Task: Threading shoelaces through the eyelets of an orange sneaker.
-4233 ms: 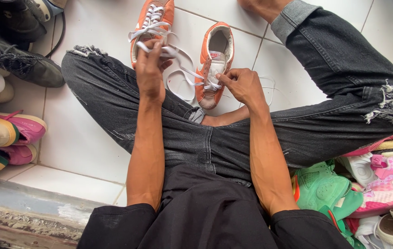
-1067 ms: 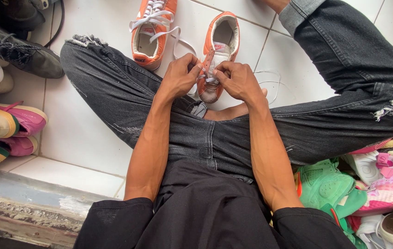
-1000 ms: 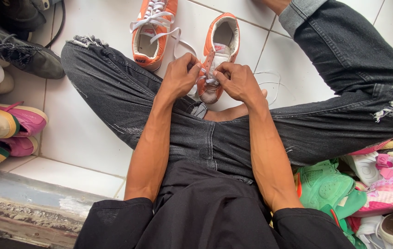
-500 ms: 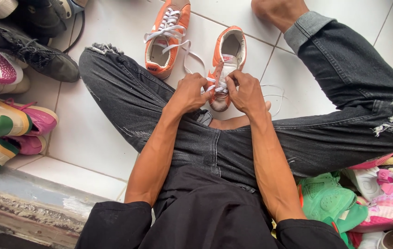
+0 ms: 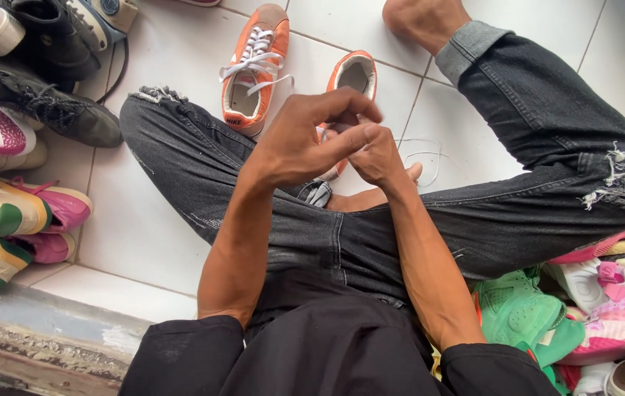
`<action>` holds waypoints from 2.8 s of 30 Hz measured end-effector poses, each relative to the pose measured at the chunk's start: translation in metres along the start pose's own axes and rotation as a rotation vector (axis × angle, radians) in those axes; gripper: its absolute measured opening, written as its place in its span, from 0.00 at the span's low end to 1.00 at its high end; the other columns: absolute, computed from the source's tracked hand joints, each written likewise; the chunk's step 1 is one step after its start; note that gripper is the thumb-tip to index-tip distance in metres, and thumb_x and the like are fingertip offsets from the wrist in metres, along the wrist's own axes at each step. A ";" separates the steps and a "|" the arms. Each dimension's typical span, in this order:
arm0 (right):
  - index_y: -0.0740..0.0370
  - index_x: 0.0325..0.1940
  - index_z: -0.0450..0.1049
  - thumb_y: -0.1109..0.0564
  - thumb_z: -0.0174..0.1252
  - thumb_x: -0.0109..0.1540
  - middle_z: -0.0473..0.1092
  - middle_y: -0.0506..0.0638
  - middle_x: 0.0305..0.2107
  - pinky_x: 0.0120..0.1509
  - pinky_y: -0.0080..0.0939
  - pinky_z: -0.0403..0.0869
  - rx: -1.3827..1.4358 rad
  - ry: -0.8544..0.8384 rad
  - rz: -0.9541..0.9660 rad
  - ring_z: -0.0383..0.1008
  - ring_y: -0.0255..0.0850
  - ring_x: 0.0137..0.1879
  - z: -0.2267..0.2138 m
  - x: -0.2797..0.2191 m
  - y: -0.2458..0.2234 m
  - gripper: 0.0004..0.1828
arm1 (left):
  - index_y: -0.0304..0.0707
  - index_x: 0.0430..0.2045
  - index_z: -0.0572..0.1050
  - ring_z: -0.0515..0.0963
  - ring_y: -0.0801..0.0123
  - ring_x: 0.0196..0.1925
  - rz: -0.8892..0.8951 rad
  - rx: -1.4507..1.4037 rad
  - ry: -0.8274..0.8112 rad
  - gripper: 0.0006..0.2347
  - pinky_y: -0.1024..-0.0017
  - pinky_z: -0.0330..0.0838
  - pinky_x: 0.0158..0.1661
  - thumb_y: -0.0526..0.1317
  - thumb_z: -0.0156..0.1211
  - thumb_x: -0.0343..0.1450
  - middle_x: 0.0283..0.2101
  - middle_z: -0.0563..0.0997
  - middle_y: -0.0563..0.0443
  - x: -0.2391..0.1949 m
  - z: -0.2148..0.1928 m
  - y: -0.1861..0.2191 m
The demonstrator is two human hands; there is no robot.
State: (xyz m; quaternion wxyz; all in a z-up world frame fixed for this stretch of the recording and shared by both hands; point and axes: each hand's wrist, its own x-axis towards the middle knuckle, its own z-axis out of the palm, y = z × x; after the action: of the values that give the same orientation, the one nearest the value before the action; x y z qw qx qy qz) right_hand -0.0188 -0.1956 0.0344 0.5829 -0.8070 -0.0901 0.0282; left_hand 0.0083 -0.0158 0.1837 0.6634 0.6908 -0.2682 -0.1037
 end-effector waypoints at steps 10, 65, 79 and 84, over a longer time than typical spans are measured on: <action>0.68 0.38 0.81 0.54 0.59 0.67 0.69 0.51 0.21 0.36 0.31 0.69 0.462 0.311 0.223 0.67 0.36 0.27 -0.020 0.002 -0.008 0.14 | 0.44 0.62 0.69 0.78 0.67 0.59 -0.198 0.250 0.132 0.18 0.70 0.72 0.58 0.48 0.50 0.78 0.63 0.77 0.51 0.016 0.006 -0.091; 0.61 0.33 0.82 0.48 0.63 0.66 0.64 0.49 0.13 0.22 0.31 0.68 0.459 0.441 0.388 0.65 0.34 0.17 -0.017 0.002 0.007 0.15 | 0.49 0.30 0.83 0.81 0.54 0.35 -0.707 0.387 0.089 0.10 0.60 0.73 0.39 0.52 0.67 0.67 0.33 0.83 0.47 -0.058 -0.019 -0.165; 0.50 0.14 0.76 0.46 0.63 0.63 0.70 0.47 0.09 0.34 0.34 0.70 -0.099 -0.122 0.298 0.69 0.38 0.19 0.015 -0.005 0.006 0.23 | 0.45 0.40 0.84 0.80 0.69 0.37 -0.565 -0.061 0.123 0.08 0.67 0.78 0.41 0.43 0.66 0.70 0.35 0.84 0.48 -0.048 0.011 -0.175; 0.54 0.15 0.75 0.44 0.63 0.64 0.70 0.50 0.10 0.34 0.36 0.69 -0.063 -0.197 0.313 0.69 0.37 0.21 0.014 -0.006 -0.017 0.24 | 0.37 0.33 0.81 0.80 0.70 0.32 -0.468 -0.382 0.388 0.06 0.73 0.79 0.39 0.40 0.63 0.72 0.30 0.83 0.47 -0.044 0.016 -0.180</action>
State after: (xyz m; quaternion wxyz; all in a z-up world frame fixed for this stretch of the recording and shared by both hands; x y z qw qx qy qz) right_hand -0.0282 -0.1782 0.0451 0.5343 -0.8223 -0.0210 0.1946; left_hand 0.0049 -0.0116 -0.0023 0.7774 0.6038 0.0527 -0.1681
